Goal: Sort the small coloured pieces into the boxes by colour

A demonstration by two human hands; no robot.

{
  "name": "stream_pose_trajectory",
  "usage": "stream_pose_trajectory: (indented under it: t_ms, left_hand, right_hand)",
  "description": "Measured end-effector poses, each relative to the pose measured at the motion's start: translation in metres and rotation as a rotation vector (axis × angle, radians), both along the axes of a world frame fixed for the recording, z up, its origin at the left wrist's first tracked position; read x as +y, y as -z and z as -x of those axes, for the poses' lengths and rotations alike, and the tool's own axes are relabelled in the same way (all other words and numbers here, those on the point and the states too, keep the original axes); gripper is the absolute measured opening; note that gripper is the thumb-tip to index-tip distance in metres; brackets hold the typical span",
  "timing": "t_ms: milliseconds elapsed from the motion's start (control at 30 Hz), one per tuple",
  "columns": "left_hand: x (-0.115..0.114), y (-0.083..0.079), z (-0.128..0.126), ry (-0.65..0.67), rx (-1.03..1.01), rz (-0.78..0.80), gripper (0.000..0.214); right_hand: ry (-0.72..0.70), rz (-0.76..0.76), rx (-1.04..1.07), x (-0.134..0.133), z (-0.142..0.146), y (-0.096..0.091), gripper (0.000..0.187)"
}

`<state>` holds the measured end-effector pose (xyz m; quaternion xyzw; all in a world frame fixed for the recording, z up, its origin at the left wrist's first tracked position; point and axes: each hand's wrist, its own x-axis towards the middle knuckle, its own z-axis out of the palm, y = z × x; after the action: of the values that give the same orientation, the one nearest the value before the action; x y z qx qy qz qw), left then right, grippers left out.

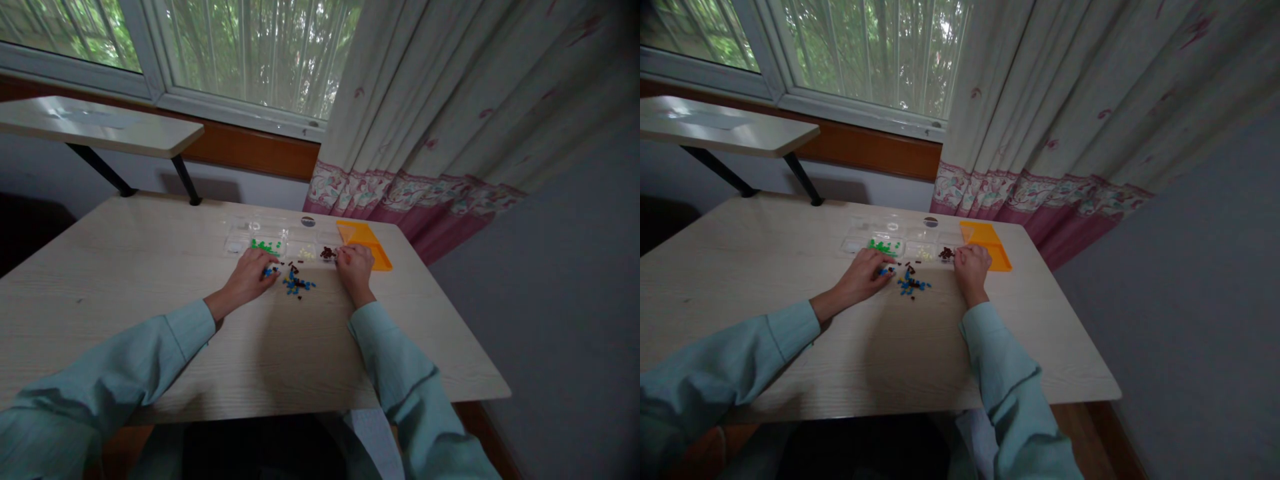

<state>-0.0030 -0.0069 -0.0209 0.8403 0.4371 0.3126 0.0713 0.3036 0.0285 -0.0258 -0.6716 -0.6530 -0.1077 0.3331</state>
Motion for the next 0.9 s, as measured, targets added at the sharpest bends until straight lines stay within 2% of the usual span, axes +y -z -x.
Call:
stream_pose_trajectory:
  t_ms: [167,500,900]
  left_hand:
    - [-0.0013,-0.0001,0.0001,-0.009,0.032,0.016,0.028]
    - [-0.0027,-0.0014,-0.0014,-0.121,0.071,0.011,0.029]
    - [-0.0042,-0.0011,-0.0013,-0.122,0.105,0.006,0.018]
  right_hand:
    - [-0.021,-0.021,0.0,-0.0014,0.0012,-0.0016,0.031]
    - [-0.066,-0.049,0.009,-0.0019,0.0042,-0.0026,0.028]
    - [-0.102,-0.062,-0.002,-0.0032,0.0076,-0.0002,0.025]
